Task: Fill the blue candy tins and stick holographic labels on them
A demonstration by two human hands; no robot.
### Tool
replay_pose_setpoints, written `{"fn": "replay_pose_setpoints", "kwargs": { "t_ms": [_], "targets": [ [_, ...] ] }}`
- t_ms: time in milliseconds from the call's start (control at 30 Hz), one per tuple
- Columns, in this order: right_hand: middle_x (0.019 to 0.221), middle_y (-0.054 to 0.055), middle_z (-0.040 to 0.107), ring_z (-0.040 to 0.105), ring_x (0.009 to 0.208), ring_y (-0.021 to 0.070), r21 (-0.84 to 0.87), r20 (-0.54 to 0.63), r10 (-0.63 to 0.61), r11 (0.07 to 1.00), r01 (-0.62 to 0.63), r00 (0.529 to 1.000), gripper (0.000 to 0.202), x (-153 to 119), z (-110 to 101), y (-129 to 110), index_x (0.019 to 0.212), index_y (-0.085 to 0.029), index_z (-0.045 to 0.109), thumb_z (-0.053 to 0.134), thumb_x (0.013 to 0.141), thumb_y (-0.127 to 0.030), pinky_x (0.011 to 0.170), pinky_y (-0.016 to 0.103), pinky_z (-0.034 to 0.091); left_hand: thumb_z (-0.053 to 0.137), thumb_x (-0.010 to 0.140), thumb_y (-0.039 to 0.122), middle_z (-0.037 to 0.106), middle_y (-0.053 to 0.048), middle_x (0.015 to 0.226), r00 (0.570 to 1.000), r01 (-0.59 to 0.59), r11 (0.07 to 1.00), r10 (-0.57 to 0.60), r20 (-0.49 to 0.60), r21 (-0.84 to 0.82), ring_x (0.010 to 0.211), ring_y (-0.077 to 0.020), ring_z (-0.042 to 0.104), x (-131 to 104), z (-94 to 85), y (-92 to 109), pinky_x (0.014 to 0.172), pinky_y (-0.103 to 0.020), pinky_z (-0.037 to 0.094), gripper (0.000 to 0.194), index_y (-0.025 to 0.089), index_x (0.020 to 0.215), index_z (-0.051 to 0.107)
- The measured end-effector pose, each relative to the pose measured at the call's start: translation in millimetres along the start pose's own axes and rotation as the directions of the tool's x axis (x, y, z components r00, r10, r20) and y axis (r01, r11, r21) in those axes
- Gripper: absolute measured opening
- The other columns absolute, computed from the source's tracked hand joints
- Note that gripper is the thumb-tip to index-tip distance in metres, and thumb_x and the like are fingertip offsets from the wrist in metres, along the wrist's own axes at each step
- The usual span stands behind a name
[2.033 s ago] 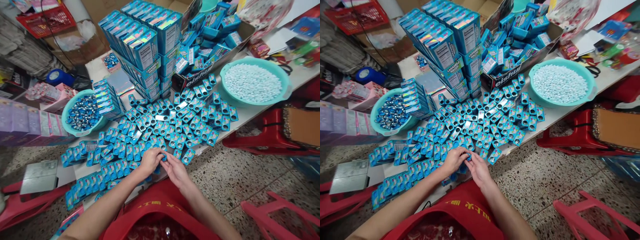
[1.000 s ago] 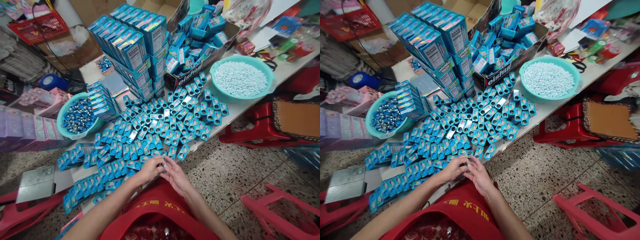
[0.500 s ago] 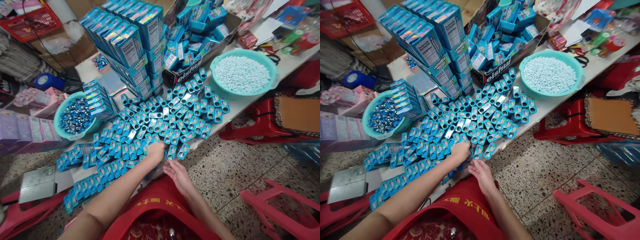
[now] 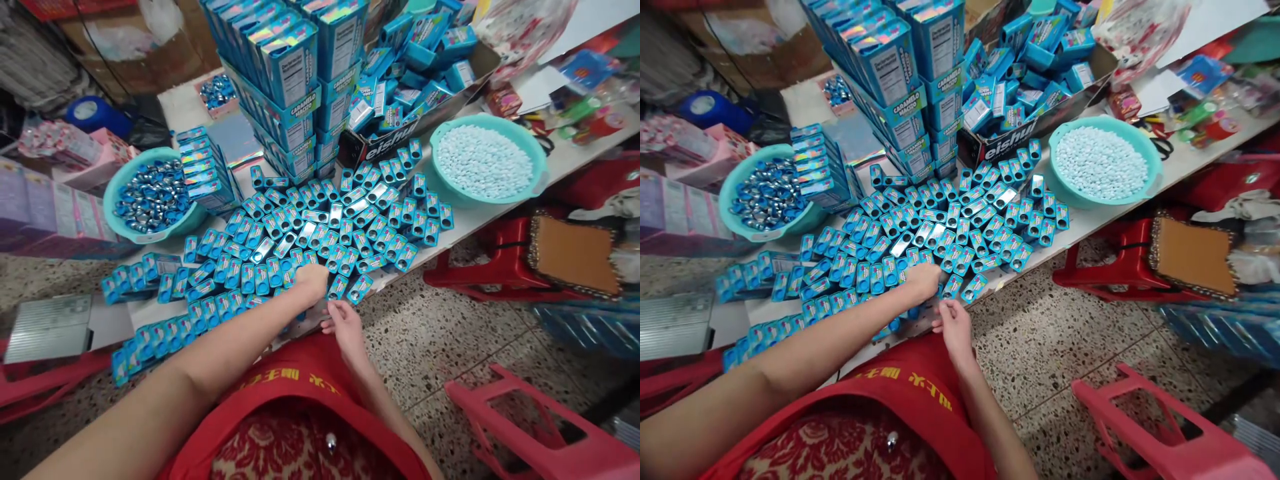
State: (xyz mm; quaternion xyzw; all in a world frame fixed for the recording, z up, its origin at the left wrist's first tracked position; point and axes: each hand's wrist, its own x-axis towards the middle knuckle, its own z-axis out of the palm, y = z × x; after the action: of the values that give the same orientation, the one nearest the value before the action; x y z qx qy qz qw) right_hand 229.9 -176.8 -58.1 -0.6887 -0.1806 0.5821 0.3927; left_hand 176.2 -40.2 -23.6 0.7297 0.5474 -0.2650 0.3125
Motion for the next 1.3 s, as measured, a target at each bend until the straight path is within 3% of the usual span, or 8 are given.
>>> {"fn": "replay_pose_setpoints", "kwargs": {
  "t_ms": [133,267,467,600,733,867,1067,1300],
  "targets": [
    [0.103,0.009,0.060,0.055,0.090,0.0210,-0.719,0.049,-0.492,0.586,0.373,0.869,0.030,0.8,3.7,-4.2,0.111,-0.024,0.060,0.043,0.087,-0.024,0.068,0.030,0.045,0.053,0.072,0.006,0.067,-0.018,0.098,0.999,-0.011,0.991,0.015,-0.030,0.136,0.098,-0.0270,0.062,-0.1,-0.6,3.7,0.081,-0.034,0.048,0.024,0.011,0.090,0.069],
    [0.098,0.010,0.059,0.049,0.086,0.0225,-0.907,0.208,-0.561,0.197,0.373,0.802,0.037,5.4,4.2,-8.1,0.117,-0.025,0.058,0.044,0.084,-0.013,0.071,0.033,0.042,0.049,0.074,0.007,0.066,-0.019,0.099,0.997,-0.014,0.981,0.028,-0.068,0.195,0.096,-0.0274,0.063,-2.3,0.1,3.1,0.077,-0.033,0.049,0.028,0.010,0.097,0.065],
    [0.091,0.011,0.058,0.048,0.079,0.0227,-0.879,0.271,-0.692,0.106,0.465,0.669,0.032,5.8,-4.8,2.0,0.116,-0.021,0.059,0.043,0.088,-0.019,0.067,0.034,0.040,0.053,0.079,0.023,0.067,-0.012,0.094,0.986,-0.110,0.993,0.115,-0.124,0.051,0.093,-0.0251,0.063,-15.9,11.5,-27.0,0.075,-0.032,0.047,0.033,0.016,0.111,0.054],
    [0.096,0.013,0.056,0.049,0.086,0.0243,-0.747,0.329,-0.797,0.108,0.656,0.506,0.031,16.7,9.0,-20.2,0.113,-0.019,0.059,0.044,0.089,-0.029,0.073,0.038,0.044,0.050,0.083,0.040,0.066,-0.002,0.080,0.925,-0.211,0.935,0.097,-0.368,-0.284,0.078,-0.0179,0.063,-41.8,14.8,-81.1,0.069,-0.025,0.043,0.027,0.022,0.102,0.056],
    [0.106,0.012,0.056,0.049,0.100,0.0243,-0.494,0.544,-0.744,0.090,0.864,0.389,0.035,29.9,94.1,-83.8,0.123,-0.024,0.053,0.043,0.089,-0.028,0.086,0.040,0.042,0.044,0.085,0.037,0.062,0.001,0.070,0.824,-0.145,0.810,-0.219,-0.522,-0.569,0.064,-0.0136,0.057,-86.2,26.6,-149.8,0.061,-0.022,0.038,0.020,0.021,0.085,0.056],
    [0.118,0.012,0.053,0.045,0.111,0.0238,-0.340,0.772,-0.588,-0.062,0.938,0.241,0.039,62.9,242.7,-146.9,0.127,-0.020,0.048,0.042,0.089,-0.025,0.094,0.038,0.038,0.044,0.083,0.038,0.057,0.003,0.063,0.761,-0.112,0.650,-0.430,-0.486,-0.751,0.059,-0.0129,0.053,-126.8,55.0,-201.1,0.058,-0.021,0.036,0.021,0.021,0.073,0.052],
    [0.129,0.018,0.041,0.039,0.119,0.0294,-0.591,0.805,-0.244,-0.236,0.772,0.541,0.049,146.9,420.5,-173.6,0.125,-0.013,0.045,0.057,0.081,-0.029,0.095,0.041,0.035,0.049,0.078,0.043,0.055,0.004,0.058,0.728,-0.058,0.401,-0.610,-0.314,-0.914,0.055,-0.0128,0.052,-158.0,110.7,-235.7,0.054,-0.020,0.038,0.023,0.022,0.069,0.051],
    [0.133,0.024,0.035,0.035,0.124,0.0362,-0.670,0.737,-0.143,-0.275,0.689,0.660,0.061,191.0,456.5,-140.0,0.128,-0.012,0.039,0.057,0.080,-0.044,0.094,0.047,0.033,0.046,0.079,0.044,0.052,0.004,0.057,0.740,0.001,0.302,-0.642,-0.202,-0.953,0.055,-0.0127,0.049,-173.2,140.1,-263.1,0.054,-0.021,0.035,0.025,0.021,0.069,0.051]
  ]
}}
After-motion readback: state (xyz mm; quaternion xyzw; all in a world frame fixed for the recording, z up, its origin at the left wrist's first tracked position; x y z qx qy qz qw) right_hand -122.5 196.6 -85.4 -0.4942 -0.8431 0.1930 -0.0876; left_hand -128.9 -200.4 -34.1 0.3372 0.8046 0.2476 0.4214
